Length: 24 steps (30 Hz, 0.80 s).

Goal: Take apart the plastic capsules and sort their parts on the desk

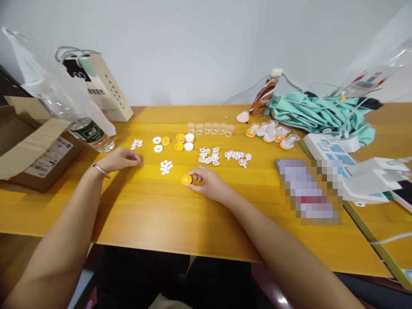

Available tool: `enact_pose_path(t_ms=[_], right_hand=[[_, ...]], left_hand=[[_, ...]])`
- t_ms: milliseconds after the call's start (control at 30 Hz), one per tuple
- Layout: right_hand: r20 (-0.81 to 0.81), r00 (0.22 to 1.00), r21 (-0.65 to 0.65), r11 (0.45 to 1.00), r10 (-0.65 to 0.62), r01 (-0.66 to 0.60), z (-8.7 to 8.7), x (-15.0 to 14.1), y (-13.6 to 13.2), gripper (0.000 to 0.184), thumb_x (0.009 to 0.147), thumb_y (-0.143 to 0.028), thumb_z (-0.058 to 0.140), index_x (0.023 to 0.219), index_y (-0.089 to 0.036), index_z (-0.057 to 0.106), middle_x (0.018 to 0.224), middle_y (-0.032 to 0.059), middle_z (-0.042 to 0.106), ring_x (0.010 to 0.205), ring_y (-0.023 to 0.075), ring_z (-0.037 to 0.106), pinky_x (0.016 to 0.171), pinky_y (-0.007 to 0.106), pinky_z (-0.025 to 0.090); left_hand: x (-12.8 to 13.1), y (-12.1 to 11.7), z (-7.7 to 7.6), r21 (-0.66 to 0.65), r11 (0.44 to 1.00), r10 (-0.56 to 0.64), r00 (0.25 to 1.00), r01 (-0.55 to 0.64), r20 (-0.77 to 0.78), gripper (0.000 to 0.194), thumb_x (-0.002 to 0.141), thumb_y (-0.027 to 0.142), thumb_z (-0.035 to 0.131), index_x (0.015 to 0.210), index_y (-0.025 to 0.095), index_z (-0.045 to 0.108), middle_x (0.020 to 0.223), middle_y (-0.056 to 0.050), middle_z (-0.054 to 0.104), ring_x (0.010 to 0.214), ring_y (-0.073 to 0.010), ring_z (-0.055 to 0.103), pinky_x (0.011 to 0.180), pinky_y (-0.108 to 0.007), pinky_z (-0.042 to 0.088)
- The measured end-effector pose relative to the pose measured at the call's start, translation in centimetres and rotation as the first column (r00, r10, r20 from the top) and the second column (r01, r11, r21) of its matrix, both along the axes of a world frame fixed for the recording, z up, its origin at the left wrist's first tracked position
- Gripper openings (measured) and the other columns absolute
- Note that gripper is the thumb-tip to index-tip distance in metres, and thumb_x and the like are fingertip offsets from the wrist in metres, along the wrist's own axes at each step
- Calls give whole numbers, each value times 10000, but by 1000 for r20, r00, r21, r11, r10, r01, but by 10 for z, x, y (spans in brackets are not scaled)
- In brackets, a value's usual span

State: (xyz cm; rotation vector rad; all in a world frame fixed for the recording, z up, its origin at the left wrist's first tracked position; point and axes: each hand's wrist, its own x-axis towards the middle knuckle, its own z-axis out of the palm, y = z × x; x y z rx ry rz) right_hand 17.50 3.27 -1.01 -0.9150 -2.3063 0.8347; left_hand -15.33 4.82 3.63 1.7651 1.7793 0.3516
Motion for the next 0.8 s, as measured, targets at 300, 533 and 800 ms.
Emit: enact_pose_path(t_ms=[300,533,800], right_hand=[[-22,1000,-2,1000,-1,1,-2,0,1,256,743,-277,589,986,-198,599,759,16,513,690,130,500,646,260,425],[-4,1000,-10,1000,0,0,-2,1,0,348,723,-292,619,1054,-198,568,756,11,520,698,136,504,667,273,430],[-61,998,-78,997,13,-18,0,2,0,368,703,-295,638,1025,-201,487,779,0,515,691,124,482,650,263,441]], left_hand=[[4,-5,6,74,997,-2,980,17,-198,191,655,343,575,705,187,674,708,-8,684,658,-159,599,582,-231,417],[52,-22,10,394,895,-187,978,208,-92,199,766,331,536,809,160,630,763,-22,639,692,-133,578,671,-239,446],[122,-40,-27,483,706,-509,845,518,-164,399,764,379,588,1111,190,529,989,-85,558,909,-208,534,812,-336,434]])
